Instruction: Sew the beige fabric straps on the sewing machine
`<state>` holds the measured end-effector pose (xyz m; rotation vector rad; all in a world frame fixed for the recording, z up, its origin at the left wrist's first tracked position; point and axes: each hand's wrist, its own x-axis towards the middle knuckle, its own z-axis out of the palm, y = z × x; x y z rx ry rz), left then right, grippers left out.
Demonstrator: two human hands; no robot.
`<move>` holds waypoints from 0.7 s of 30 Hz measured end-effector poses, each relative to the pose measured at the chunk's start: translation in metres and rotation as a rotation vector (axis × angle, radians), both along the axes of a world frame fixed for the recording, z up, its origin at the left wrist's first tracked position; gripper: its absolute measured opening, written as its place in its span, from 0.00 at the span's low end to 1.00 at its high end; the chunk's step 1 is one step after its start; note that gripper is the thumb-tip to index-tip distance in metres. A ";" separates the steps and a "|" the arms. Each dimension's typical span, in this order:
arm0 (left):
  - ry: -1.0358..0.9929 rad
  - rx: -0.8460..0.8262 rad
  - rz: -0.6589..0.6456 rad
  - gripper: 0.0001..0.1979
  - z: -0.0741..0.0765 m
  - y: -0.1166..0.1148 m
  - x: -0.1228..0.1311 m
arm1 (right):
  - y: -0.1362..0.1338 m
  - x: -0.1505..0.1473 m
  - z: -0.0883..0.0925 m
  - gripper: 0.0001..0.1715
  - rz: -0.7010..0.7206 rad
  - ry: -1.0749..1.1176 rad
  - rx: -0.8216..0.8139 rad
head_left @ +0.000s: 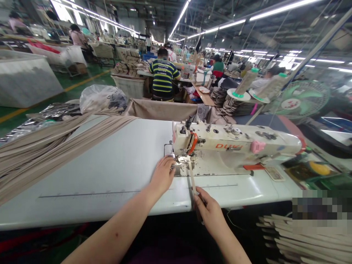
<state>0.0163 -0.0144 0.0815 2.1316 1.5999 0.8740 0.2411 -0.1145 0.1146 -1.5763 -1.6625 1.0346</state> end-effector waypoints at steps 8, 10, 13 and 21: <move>0.064 -0.051 0.003 0.21 0.003 0.065 -0.011 | 0.004 -0.015 0.001 0.29 0.044 -0.095 0.016; 0.081 -0.062 -0.013 0.21 0.008 0.080 -0.012 | 0.005 -0.020 0.004 0.30 0.079 -0.091 0.019; 0.102 -0.075 -0.020 0.21 0.017 0.098 -0.011 | 0.005 -0.026 0.009 0.30 0.134 -0.064 0.017; 0.145 -0.084 0.038 0.29 0.026 0.117 -0.003 | 0.012 -0.037 0.008 0.29 0.145 -0.084 0.016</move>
